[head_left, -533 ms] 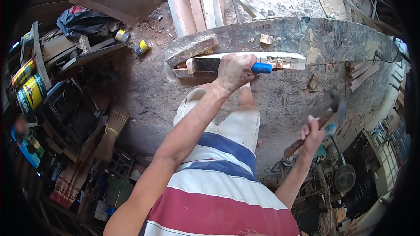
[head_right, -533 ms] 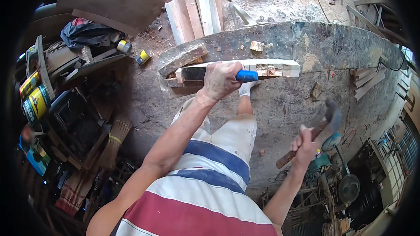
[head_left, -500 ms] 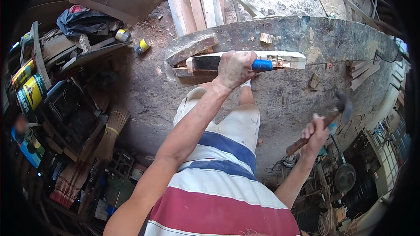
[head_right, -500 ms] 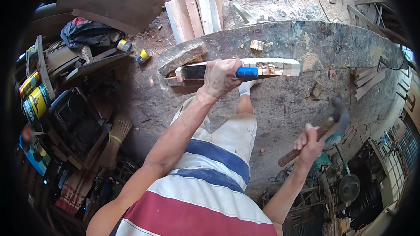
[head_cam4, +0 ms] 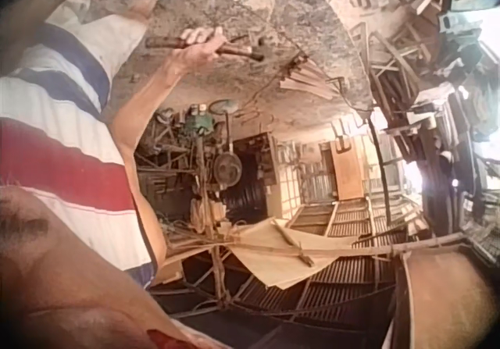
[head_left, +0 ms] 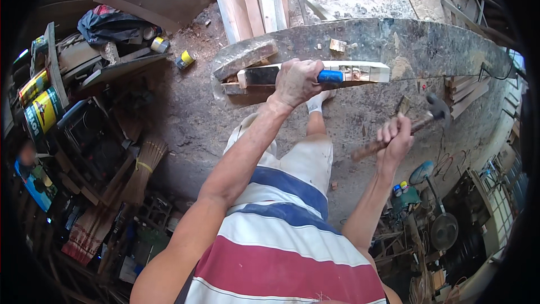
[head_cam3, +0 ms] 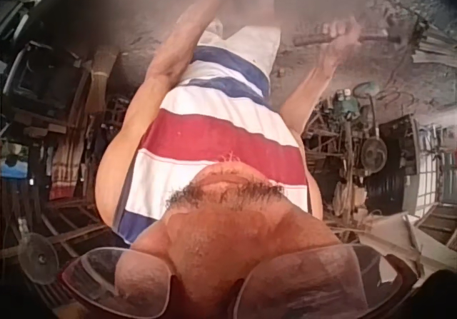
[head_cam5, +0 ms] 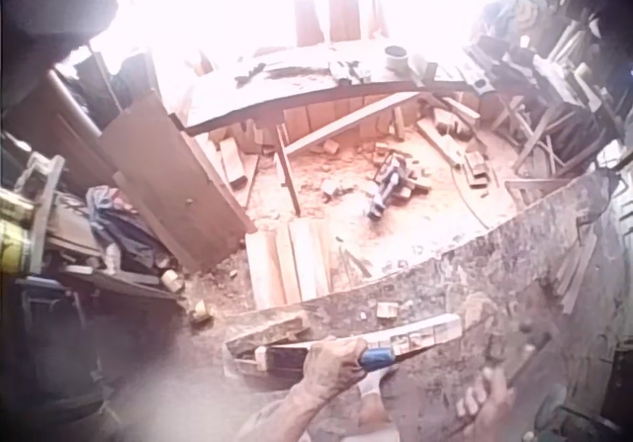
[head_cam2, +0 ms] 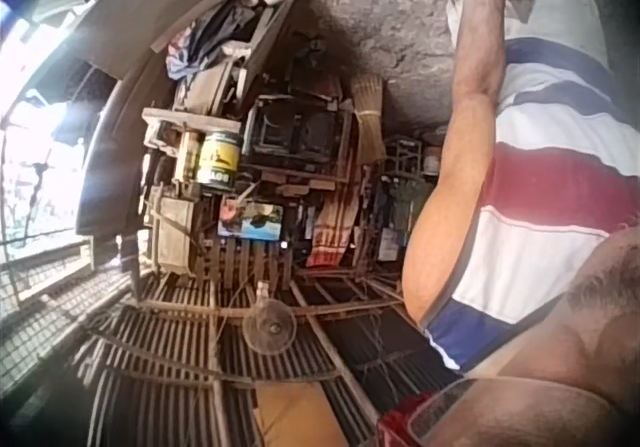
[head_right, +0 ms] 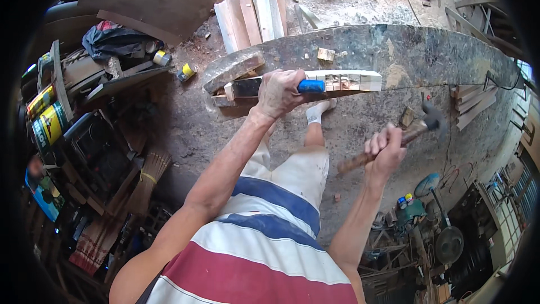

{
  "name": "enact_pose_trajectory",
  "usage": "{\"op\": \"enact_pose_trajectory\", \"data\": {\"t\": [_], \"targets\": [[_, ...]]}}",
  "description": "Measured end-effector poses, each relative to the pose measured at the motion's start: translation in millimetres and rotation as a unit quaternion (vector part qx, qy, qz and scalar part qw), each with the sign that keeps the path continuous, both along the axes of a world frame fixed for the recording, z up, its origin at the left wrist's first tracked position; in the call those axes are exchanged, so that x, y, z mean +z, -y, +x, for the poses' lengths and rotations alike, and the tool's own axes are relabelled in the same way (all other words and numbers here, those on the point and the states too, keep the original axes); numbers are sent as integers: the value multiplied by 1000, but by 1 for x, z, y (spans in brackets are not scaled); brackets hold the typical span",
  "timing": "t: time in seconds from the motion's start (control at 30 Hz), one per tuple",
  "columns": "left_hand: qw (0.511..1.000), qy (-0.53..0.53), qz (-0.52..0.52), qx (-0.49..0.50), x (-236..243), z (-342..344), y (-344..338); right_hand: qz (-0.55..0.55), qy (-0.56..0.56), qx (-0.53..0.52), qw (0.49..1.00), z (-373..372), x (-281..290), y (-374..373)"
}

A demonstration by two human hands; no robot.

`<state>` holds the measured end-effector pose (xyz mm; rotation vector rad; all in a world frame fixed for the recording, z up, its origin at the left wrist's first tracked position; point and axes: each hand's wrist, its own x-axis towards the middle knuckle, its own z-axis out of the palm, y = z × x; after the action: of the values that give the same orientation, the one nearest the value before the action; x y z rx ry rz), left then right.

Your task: Using a hammer and chisel to shape a piece of wood.

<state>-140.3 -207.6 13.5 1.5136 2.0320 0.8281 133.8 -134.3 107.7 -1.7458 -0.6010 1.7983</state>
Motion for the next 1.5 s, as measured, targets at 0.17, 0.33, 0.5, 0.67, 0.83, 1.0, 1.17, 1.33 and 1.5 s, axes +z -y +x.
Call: {"op": "enact_pose_trajectory", "data": {"t": [0.17,0.33,0.5,0.67,0.83,1.0,1.17,1.33,1.5], "targets": [[999,-8,-36,-6,5,-12,3,106,216,385,891,-73,-37,61],[940,330,50,69,6,-11,33,176,363,405,820,-30,-67,32],[936,87,242,241,73,-46,61,373,448,474,660,-9,-82,-20],[896,124,164,393,141,-52,95,528,278,545,589,-53,-92,-58],[862,64,-167,475,76,-9,100,535,285,595,528,-53,-86,-69],[756,246,-300,527,15,31,80,511,228,644,521,-76,-89,-77],[712,386,-205,549,-10,95,69,445,189,687,543,-50,-79,-90],[672,478,-126,552,-29,152,61,456,166,666,567,-17,-71,-111],[689,514,48,509,-46,120,50,501,31,559,660,13,-2,-149]]}}
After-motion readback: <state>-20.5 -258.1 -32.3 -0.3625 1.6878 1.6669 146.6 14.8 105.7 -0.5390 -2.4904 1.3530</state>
